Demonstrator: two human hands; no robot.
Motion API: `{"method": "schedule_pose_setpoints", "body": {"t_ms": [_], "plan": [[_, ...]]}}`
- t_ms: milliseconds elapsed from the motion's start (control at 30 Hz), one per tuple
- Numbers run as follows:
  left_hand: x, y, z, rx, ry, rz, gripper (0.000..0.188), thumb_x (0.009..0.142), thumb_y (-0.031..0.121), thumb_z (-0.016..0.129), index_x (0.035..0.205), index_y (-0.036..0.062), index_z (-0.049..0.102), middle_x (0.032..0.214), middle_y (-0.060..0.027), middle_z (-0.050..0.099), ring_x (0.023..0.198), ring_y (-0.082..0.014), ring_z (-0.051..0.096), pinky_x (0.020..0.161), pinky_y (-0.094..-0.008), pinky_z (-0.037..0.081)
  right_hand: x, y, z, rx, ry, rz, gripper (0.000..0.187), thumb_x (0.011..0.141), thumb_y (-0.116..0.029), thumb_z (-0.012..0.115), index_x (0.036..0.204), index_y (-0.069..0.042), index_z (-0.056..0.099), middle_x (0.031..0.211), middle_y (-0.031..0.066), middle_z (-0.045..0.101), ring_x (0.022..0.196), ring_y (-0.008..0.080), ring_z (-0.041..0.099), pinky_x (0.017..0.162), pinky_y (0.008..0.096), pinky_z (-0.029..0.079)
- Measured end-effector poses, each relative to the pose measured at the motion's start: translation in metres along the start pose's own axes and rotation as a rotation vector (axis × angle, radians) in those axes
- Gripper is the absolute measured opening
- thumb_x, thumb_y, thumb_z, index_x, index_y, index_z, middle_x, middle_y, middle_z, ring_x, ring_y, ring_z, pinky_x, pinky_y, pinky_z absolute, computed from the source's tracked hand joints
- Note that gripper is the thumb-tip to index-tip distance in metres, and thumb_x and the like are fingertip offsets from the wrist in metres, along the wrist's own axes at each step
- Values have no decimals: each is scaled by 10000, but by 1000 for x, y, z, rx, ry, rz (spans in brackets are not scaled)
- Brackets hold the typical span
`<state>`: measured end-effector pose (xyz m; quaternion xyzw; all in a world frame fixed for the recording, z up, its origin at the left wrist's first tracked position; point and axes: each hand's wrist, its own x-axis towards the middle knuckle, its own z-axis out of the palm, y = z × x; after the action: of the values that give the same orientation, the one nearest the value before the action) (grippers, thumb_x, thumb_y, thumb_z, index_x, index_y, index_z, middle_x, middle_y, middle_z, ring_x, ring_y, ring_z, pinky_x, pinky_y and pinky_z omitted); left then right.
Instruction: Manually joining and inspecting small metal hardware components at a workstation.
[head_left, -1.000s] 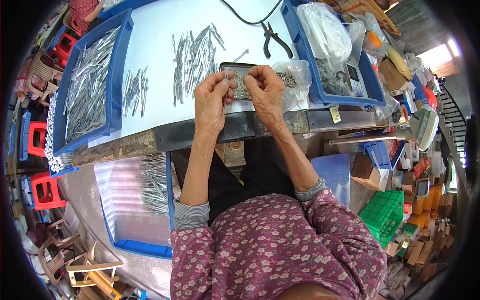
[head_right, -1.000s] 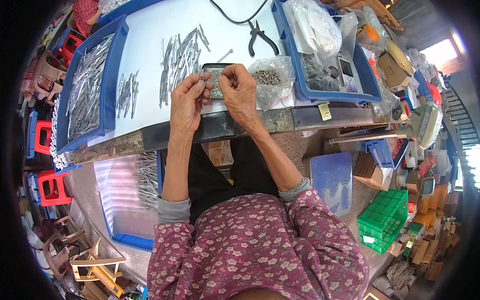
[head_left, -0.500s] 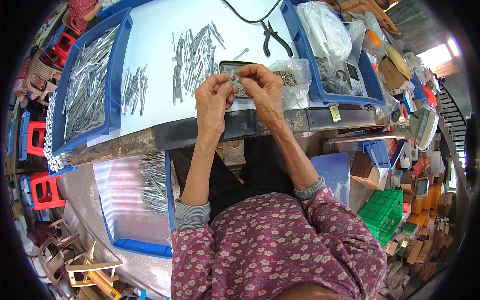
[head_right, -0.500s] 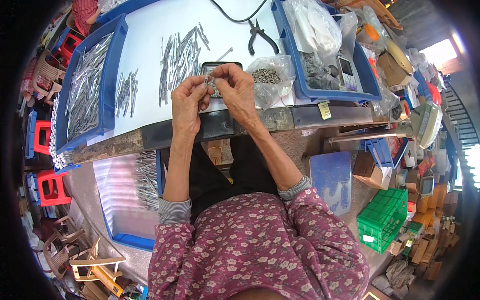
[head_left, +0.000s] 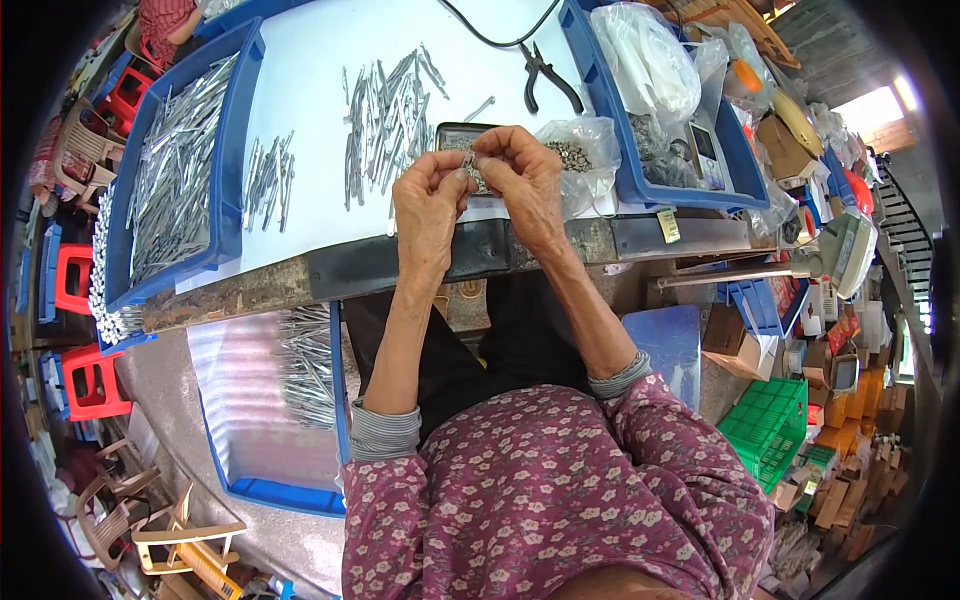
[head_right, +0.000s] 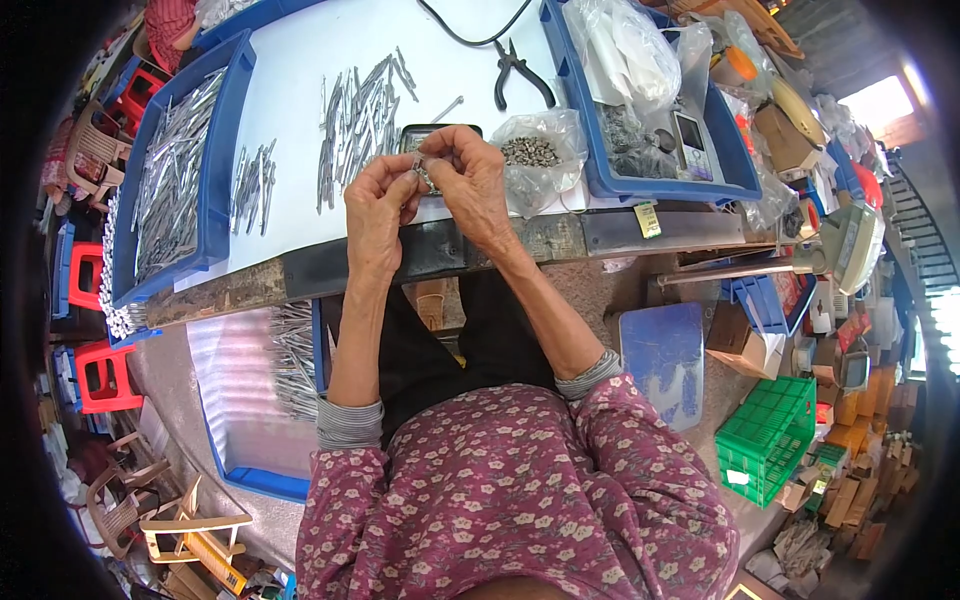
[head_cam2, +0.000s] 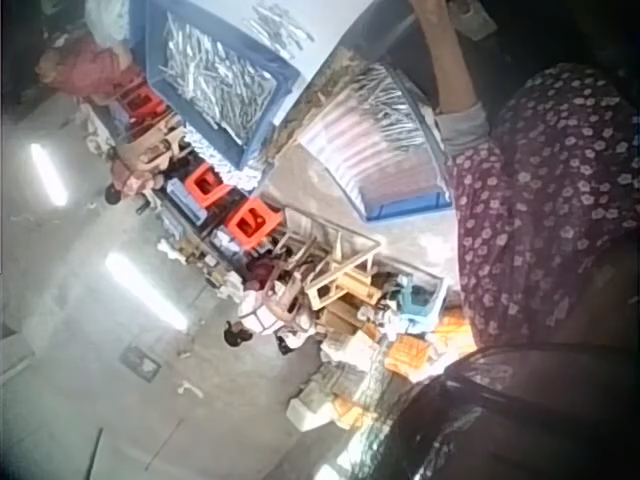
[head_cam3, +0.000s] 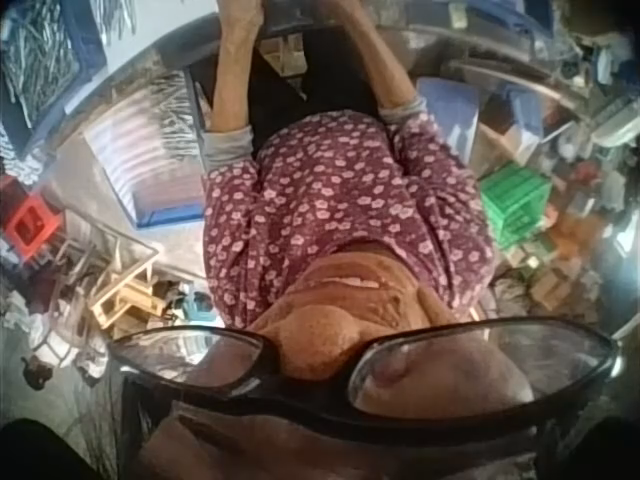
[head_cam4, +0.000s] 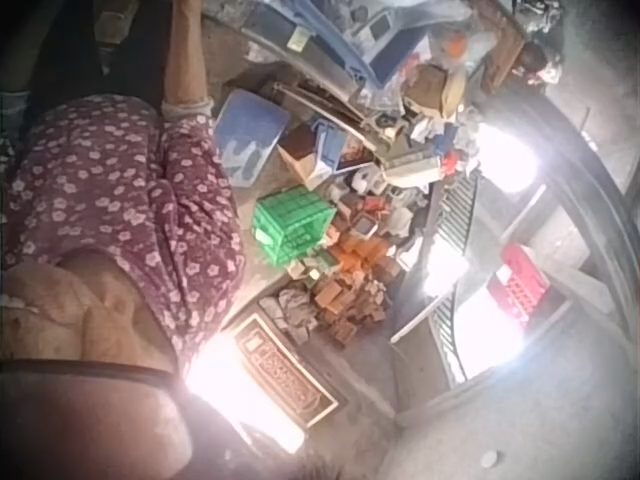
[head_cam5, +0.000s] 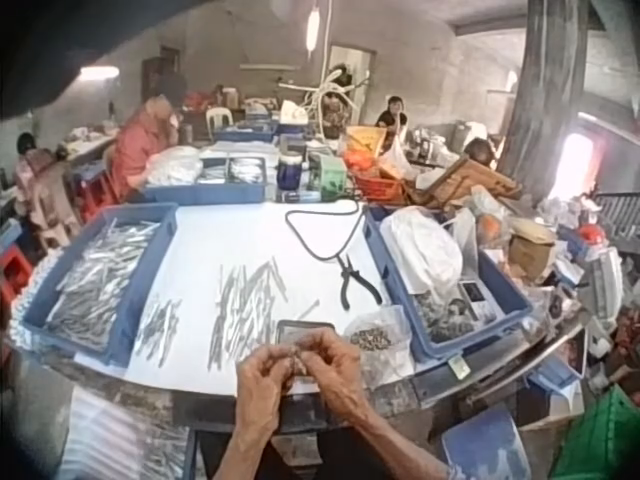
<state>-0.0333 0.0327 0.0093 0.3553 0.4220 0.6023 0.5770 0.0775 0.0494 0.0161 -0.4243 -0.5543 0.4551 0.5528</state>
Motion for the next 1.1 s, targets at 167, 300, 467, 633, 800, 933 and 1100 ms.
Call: {"method": "schedule_pose_setpoints", "body": {"t_ms": [167, 300, 467, 633, 800, 933, 1100], "plan": [[-1, -1, 1, 17, -9, 9, 132, 778, -40, 501, 890, -48, 569, 646, -39, 563, 515, -52, 452, 453, -172, 364, 1, 3, -2, 29, 0, -12, 81, 730, 38, 503, 807, 16, 519, 680, -34, 479, 573, 10, 411, 495, 158, 350], [-2, -1, 2, 42, -13, 22, 126, 775, -45, 503, 881, -41, 571, 653, -35, 562, 531, -52, 461, 468, -180, 371, 0, 4, -3, 25, 8, -3, 71, 730, 38, 503, 795, 11, 513, 671, -41, 464, 560, 6, 390, 478, 158, 331], [-3, -3, 2, 78, 0, 38, 119, 790, -21, 501, 882, -31, 576, 673, -28, 564, 560, -54, 469, 494, -186, 380, 0, 5, -4, 28, 15, -13, 72, 726, 36, 506, 791, 7, 513, 659, -47, 458, 549, 6, 373, 469, 157, 319], [-3, -6, -1, 98, -4, 74, 116, 807, 6, 495, 881, -27, 579, 680, -21, 562, 577, -59, 467, 508, -193, 380, -1, 6, -3, 3, 15, -21, 69, 724, 35, 507, 786, 5, 511, 658, -47, 458, 554, 7, 377, 472, 159, 324], [-3, -9, -1, 161, 37, 143, 104, 813, 25, 510, 874, -18, 582, 672, -13, 556, 570, -54, 457, 498, -193, 368, -2, 5, -3, -10, 31, -36, 69, 720, 35, 509, 781, 2, 509, 655, -42, 462, 557, 12, 387, 476, 165, 332], [-5, -9, -2, 232, 36, 181, 99, 814, 31, 519, 872, -15, 584, 672, -10, 557, 570, -54, 457, 495, -194, 368, -3, 6, -3, -66, 20, -67, 80, 711, 38, 516, 780, -1, 507, 652, -34, 464, 558, 19, 394, 479, 172, 337], [-5, -11, -5, 203, 24, 157, 98, 811, 30, 527, 874, -14, 588, 681, -11, 562, 575, -53, 467, 501, -192, 375, -4, 8, -3, -56, 14, -75, 91, 708, 40, 520, 788, -1, 504, 650, -32, 466, 560, 22, 401, 483, 174, 339]]}}
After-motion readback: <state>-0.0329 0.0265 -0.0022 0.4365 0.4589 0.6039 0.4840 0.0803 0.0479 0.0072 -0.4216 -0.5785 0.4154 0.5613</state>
